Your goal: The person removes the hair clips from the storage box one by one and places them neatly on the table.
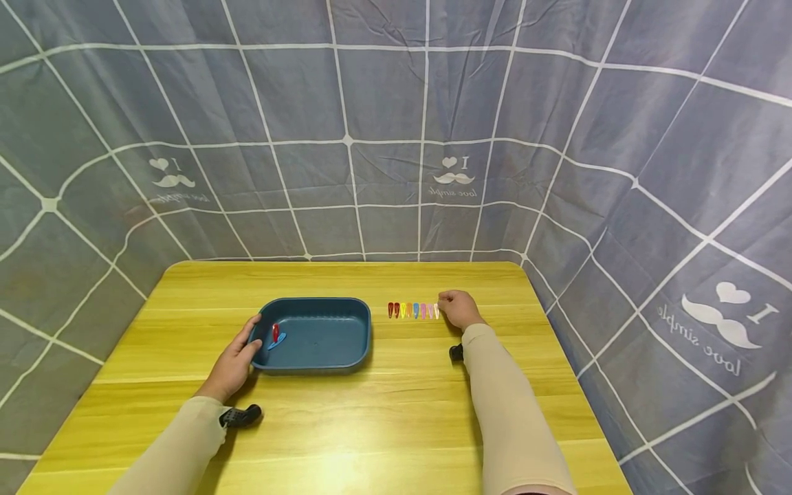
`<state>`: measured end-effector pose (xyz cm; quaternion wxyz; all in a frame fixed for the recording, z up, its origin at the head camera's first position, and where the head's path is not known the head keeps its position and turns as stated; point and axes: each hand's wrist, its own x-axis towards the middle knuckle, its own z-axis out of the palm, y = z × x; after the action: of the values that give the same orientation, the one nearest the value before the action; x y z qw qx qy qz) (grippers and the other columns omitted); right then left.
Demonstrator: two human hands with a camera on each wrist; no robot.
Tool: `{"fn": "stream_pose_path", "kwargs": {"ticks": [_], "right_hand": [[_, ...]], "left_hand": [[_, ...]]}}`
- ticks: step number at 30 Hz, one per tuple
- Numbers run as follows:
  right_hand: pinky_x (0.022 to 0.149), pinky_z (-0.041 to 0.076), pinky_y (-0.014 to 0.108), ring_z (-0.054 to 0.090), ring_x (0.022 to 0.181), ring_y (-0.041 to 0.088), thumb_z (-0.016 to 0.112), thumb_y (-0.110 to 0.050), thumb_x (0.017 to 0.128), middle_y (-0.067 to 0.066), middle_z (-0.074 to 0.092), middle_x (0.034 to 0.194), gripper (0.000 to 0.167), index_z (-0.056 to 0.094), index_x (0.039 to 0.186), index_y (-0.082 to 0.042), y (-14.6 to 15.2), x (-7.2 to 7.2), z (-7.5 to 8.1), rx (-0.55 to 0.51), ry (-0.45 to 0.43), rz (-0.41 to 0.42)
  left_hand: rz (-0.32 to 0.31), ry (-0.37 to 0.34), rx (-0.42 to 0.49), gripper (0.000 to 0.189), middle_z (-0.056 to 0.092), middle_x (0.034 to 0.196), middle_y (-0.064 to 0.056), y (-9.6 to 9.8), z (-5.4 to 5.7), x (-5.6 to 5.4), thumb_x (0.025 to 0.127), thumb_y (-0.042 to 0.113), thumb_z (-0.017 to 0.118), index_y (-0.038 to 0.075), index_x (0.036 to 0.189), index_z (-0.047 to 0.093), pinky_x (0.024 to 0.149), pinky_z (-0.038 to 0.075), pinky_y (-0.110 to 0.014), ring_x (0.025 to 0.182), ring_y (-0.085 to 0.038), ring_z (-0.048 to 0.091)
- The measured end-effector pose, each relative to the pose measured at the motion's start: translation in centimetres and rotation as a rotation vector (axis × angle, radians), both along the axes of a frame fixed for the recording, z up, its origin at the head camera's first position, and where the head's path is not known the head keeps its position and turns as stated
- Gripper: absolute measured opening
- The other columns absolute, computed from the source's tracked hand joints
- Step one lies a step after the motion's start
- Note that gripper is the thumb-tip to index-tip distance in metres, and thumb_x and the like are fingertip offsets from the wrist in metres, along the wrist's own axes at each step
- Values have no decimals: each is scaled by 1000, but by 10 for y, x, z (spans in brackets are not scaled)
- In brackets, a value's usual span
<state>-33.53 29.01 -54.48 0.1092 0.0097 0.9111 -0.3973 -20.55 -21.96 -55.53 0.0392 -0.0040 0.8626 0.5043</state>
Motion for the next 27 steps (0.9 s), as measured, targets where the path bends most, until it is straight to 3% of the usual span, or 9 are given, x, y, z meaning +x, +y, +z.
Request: {"fn": "stream_pose_path", "kwargs": {"ticks": [5,8,14,27], "right_hand": [[109,51,54,61,131,39,51,-23,111,21,64,144,42,60,147,-2,-22,-8,22,45,86,17],[104,54,53,66,124,36,52,-24,111,20,66,141,42,59,148,-4,-45,-11,41,66,136,83],[105,56,50,67,125,33,56,-25,110,15,69,138,44,58,151,-10,-95,-10,71,92,194,227],[106,57,43,66,129,28,62,-23,107,10,68,143,45,59,151,-13,-172,-6,90,61,200,418]], "left_hand": [[0,5,-4,59,21,175,-19,0,2,0,114,27,41,30,170,23,128,17,-68,161,-46,18],[4,6,-6,59,22,175,-18,0,3,1,114,28,42,30,169,24,128,17,-68,161,-46,19],[3,15,1,58,21,175,-19,1,2,1,114,26,41,27,169,24,129,17,-66,161,-45,19],[15,27,-20,58,25,173,-20,-1,-1,0,113,26,41,28,169,25,128,19,-67,159,-47,24]]}}
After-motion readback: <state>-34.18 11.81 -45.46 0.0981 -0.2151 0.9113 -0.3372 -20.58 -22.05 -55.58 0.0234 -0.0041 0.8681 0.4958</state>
